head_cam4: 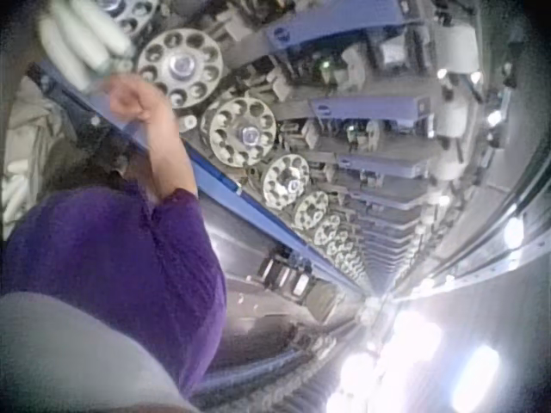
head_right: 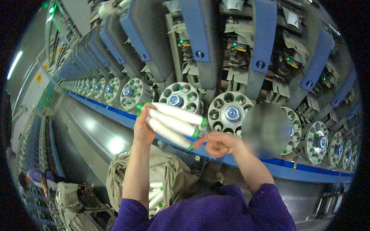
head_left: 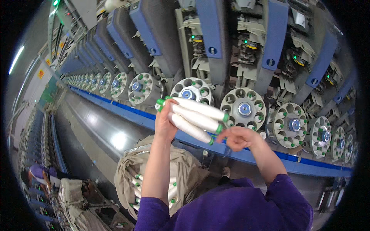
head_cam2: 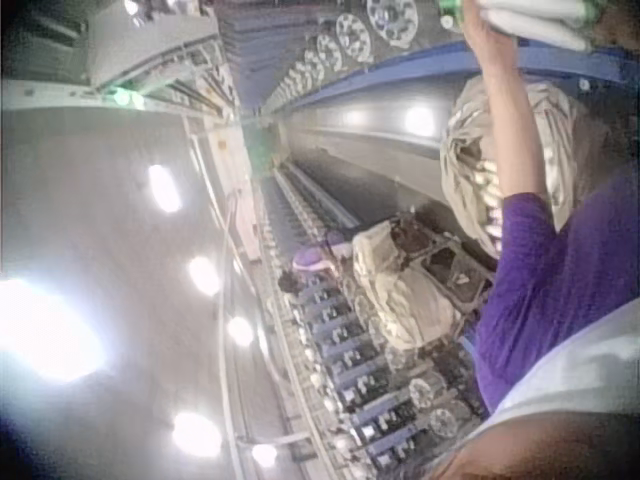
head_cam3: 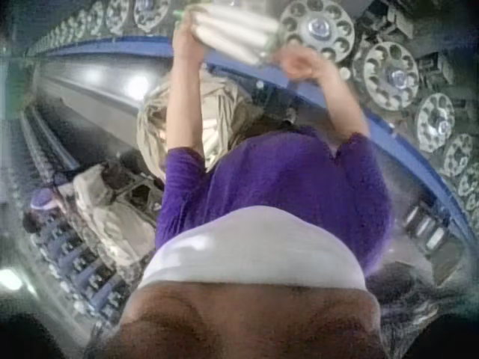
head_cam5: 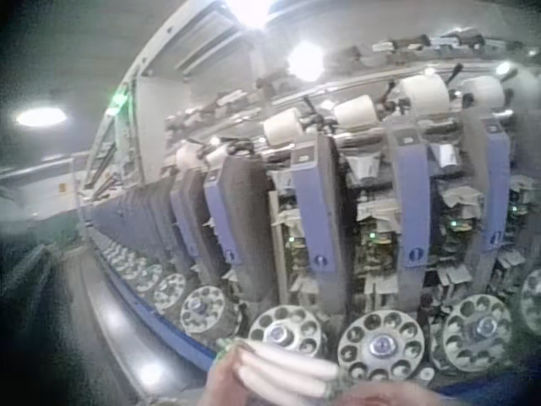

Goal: The person repeatedly picks white thread spools from a cloth bag and places them into slots on circular holders mounted on a textile machine. The person moves along the machine row, refilling empty slots as needed.

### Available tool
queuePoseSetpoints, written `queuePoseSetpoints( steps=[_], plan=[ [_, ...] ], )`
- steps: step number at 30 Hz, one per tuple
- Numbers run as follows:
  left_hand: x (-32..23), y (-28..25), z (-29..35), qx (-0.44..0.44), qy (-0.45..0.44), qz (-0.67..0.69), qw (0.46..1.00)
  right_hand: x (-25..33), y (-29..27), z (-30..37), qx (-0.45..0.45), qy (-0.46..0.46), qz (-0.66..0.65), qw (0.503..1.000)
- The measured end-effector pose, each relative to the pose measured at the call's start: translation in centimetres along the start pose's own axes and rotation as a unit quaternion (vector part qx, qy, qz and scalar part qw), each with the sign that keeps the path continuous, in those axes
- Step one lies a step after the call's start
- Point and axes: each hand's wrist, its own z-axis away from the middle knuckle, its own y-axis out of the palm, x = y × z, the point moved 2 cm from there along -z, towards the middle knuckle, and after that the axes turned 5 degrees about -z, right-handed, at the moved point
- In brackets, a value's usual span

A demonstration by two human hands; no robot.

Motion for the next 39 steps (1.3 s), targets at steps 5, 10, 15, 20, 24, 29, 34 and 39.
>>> queuePoseSetpoints(
  steps=[5, 10, 15, 20, 24, 29, 34, 39],
  plan=[
    [2.3, 2.6, -3.2, 0.017, 0.08, -0.001, 0.997, 4.0, -3.9, 11.9, -0.21, -0.381, -0.089, 0.896],
    [4.8, 5.7, -5.4, 0.007, 0.074, -0.007, 0.997, 7.9, -4.4, 13.0, -0.48, -0.401, 0.063, 0.777],
    [6.2, 6.2, -6.9, -0.015, 0.038, -0.02, 0.999, 7.7, -6.9, 2.2, -0.462, -0.172, 0.385, 0.78],
    [6.0, 3.4, -7.9, -0.049, 0.039, -0.047, 0.997, 5.3, -12.1, 5.6, -0.52, -0.152, 0.289, 0.789],
    [5.6, 0.8, -8.2, -0.029, 0.026, -0.029, 0.999, 3.3, -14.0, 16.0, -0.454, -0.459, -0.161, 0.747],
    [6.7, 0.3, -8.7, -0.027, 0.006, -0.037, 0.999, 6.0, -11.0, 15.7, -0.553, -0.59, -0.119, 0.576],
    [8.0, 0.7, -9.2, 0.01, -0.045, 0.037, 0.998, 6.0, -7.7, 2.1, -0.346, -0.147, 0.185, 0.908],
    [9.9, -1.0, -10.4, -0.045, -0.056, -0.031, 0.997, 5.3, -9.3, 6.5, -0.54, -0.102, 0.221, 0.806]
  ],
)
